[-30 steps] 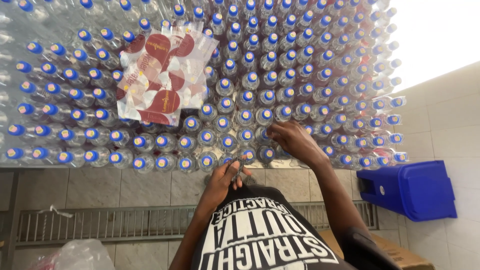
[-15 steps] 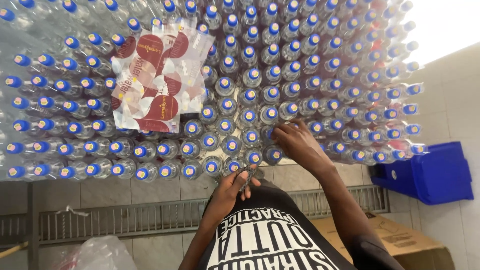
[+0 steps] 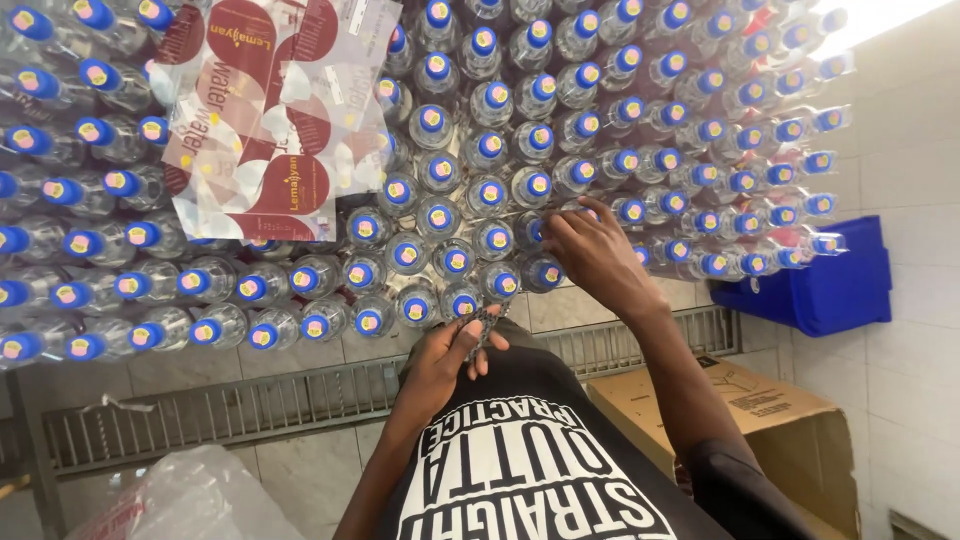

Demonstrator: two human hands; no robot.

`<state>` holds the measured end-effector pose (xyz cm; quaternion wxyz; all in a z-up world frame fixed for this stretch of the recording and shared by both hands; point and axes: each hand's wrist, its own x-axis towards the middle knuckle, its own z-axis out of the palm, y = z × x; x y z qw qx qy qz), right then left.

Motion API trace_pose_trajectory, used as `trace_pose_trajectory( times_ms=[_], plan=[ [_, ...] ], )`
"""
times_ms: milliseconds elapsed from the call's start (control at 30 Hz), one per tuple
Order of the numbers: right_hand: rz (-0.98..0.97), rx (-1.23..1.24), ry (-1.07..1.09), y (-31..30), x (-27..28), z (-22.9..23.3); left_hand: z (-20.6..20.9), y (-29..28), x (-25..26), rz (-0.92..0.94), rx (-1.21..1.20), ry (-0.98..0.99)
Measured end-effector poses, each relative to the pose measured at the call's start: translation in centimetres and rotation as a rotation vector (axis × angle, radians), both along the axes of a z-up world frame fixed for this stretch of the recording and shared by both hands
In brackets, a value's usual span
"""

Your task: Applying adhesive labels to the caps of water bottles arranged on a production table.

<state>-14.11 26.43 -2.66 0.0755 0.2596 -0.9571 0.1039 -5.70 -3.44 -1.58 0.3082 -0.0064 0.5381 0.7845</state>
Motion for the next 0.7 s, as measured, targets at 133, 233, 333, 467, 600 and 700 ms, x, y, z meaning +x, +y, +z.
trace_pose_trajectory(
  times_ms=[133,233,333,467,600,700],
  plan=[
    [-0.049,0.000,0.008,-0.8,0.5,1.0,0.8,-0.6,0.0,-0.038,-0.012,0.024],
    [-0.011,-0.014,0.029,-1.4,0.3,2.6,0.6,-1.5,0.1,-0.045,-0.011,0.047],
    [0.013,-0.075,-0.002,-1.1,0.1,2.2,0.0,-2.4,0.3,-0.032,0.009,0.036],
    [-0.029,-0.086,-0.153,-0.9,-0.1,1.0,0.2,-3.8,0.7,-0.054,-0.002,0.036],
    [-0.035,0.000,-0.303,-1.8,-1.2,2.0,1.4,-4.2,0.8,-0.088,-0.081,-0.077],
    [-0.061,0.031,-0.327,-2.5,-1.2,2.6,4.0,-3.9,0.3,-0.132,-0.106,-0.139]
  ],
)
